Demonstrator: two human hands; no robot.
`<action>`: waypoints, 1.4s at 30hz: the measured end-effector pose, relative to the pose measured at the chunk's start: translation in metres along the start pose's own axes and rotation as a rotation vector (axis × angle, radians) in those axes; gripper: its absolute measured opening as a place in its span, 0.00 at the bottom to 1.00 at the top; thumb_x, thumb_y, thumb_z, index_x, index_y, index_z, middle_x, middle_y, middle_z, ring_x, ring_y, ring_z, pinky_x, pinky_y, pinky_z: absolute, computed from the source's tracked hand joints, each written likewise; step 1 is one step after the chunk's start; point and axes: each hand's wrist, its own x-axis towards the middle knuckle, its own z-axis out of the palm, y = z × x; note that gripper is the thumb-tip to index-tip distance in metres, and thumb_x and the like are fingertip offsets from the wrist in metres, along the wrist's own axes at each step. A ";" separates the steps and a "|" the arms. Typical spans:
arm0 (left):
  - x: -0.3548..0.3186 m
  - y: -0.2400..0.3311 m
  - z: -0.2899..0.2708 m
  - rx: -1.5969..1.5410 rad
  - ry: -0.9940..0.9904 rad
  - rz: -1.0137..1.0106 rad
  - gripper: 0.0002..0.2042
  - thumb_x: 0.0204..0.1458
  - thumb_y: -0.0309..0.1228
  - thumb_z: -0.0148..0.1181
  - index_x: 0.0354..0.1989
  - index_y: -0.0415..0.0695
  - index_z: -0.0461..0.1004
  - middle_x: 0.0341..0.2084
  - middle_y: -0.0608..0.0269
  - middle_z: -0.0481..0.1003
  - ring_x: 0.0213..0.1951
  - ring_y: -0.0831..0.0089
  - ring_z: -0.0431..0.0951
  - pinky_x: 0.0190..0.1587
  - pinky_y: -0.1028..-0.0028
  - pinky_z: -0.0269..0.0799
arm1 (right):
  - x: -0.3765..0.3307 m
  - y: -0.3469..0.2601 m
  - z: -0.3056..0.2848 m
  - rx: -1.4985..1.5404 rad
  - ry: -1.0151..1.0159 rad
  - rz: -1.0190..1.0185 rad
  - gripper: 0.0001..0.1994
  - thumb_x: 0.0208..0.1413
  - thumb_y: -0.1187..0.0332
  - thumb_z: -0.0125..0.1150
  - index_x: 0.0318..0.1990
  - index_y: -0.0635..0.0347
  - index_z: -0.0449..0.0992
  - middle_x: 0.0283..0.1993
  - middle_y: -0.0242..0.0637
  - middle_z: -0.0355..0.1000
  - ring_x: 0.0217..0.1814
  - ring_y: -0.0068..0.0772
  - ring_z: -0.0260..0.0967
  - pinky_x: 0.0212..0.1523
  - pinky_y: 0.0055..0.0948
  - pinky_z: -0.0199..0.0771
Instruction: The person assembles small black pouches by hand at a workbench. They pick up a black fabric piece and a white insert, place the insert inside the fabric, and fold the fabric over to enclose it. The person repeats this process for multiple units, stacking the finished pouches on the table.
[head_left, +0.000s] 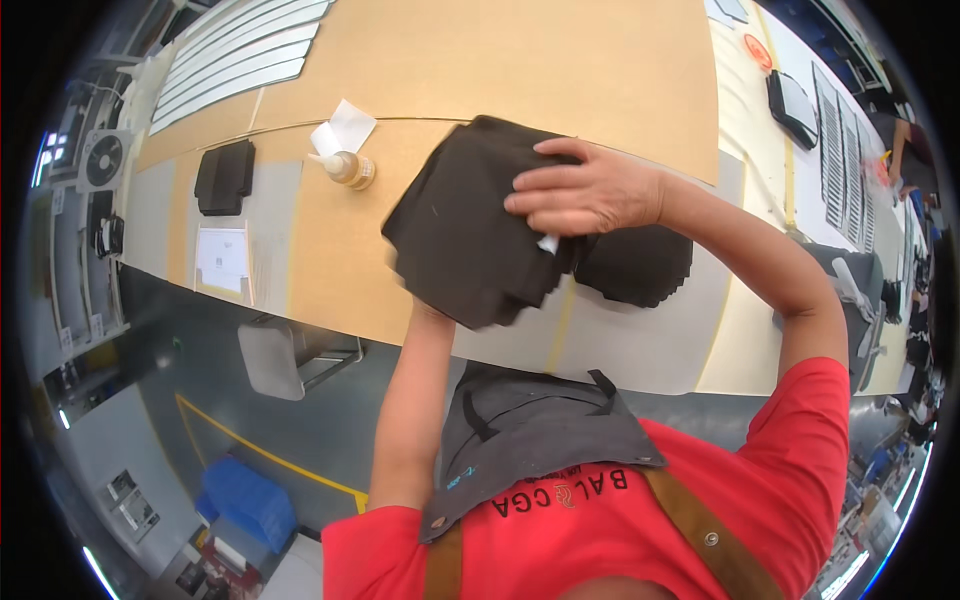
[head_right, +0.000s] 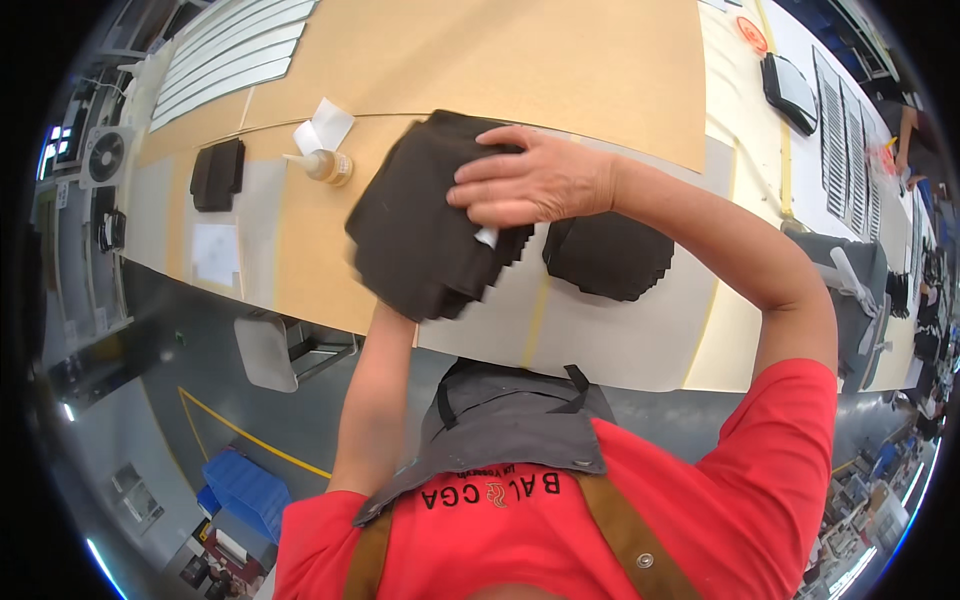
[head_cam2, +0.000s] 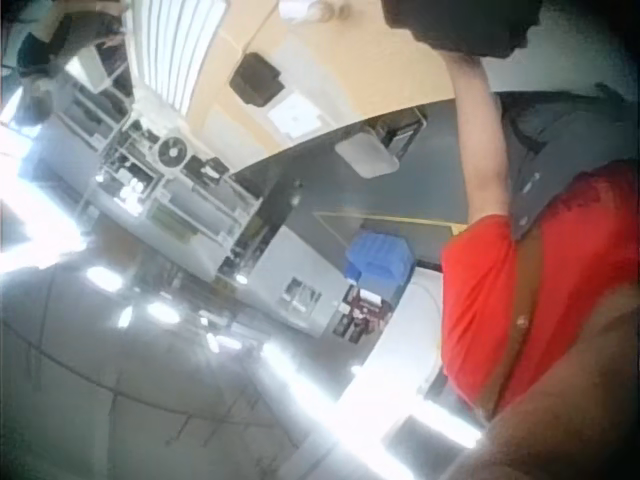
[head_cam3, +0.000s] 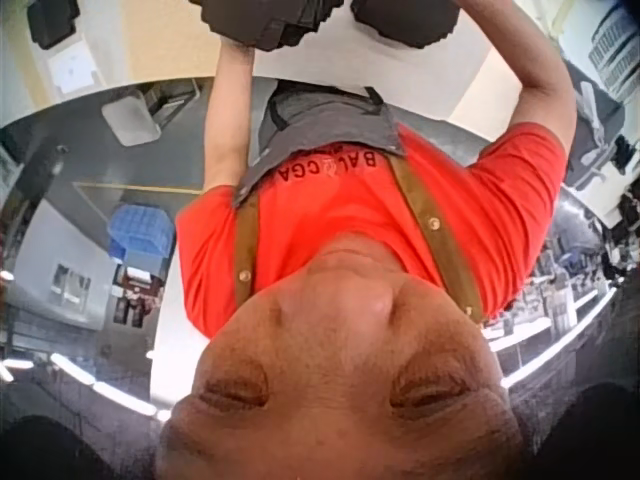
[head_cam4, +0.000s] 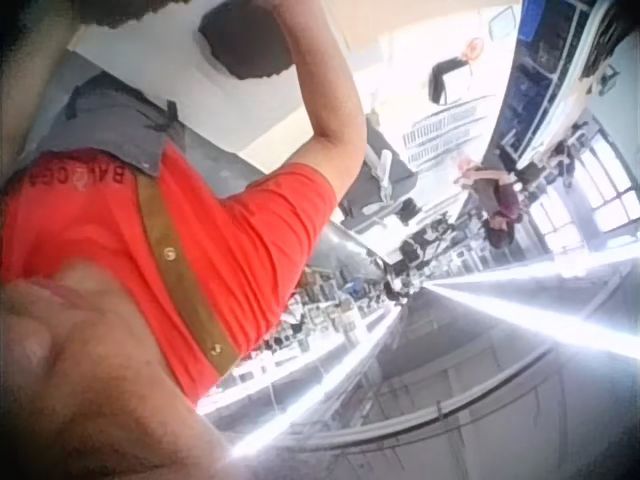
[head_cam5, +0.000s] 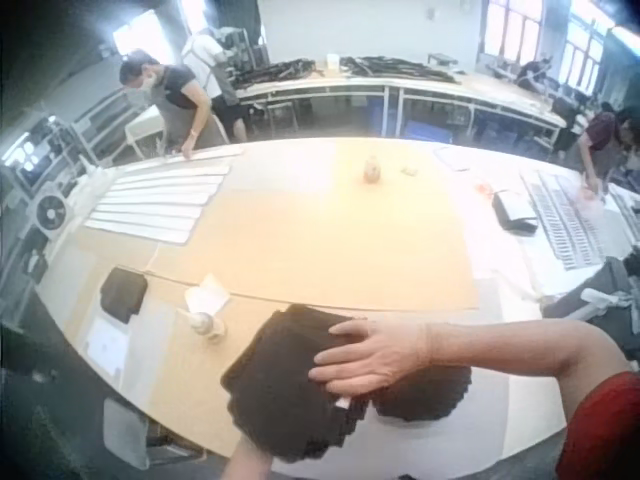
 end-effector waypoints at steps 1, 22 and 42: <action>-0.003 0.003 -0.005 -0.903 0.145 -0.148 0.41 0.63 0.65 0.37 0.75 0.46 0.52 0.71 0.56 0.59 0.69 0.57 0.62 0.71 0.56 0.61 | -0.002 -0.006 -0.001 -0.021 0.010 -0.048 0.20 0.55 0.66 0.65 0.54 0.47 0.66 0.65 0.27 0.68 0.68 0.31 0.65 0.69 0.48 0.61; -0.151 -0.045 -0.083 -2.155 -0.636 -0.797 0.24 0.47 0.21 0.64 0.56 0.36 0.74 0.44 0.53 0.81 0.44 0.65 0.84 0.46 0.67 0.84 | 0.056 -0.246 0.055 1.074 1.057 1.588 0.36 0.65 0.57 0.62 0.74 0.55 0.52 0.78 0.43 0.51 0.76 0.43 0.56 0.72 0.40 0.58; -0.103 0.164 -0.005 -1.776 -1.218 -0.619 0.32 0.47 0.25 0.71 0.63 0.38 0.66 0.54 0.52 0.74 0.53 0.61 0.77 0.55 0.64 0.77 | -0.076 -0.403 -0.010 1.245 1.291 2.100 0.43 0.48 0.65 0.74 0.72 0.56 0.59 0.66 0.40 0.67 0.67 0.35 0.64 0.68 0.35 0.64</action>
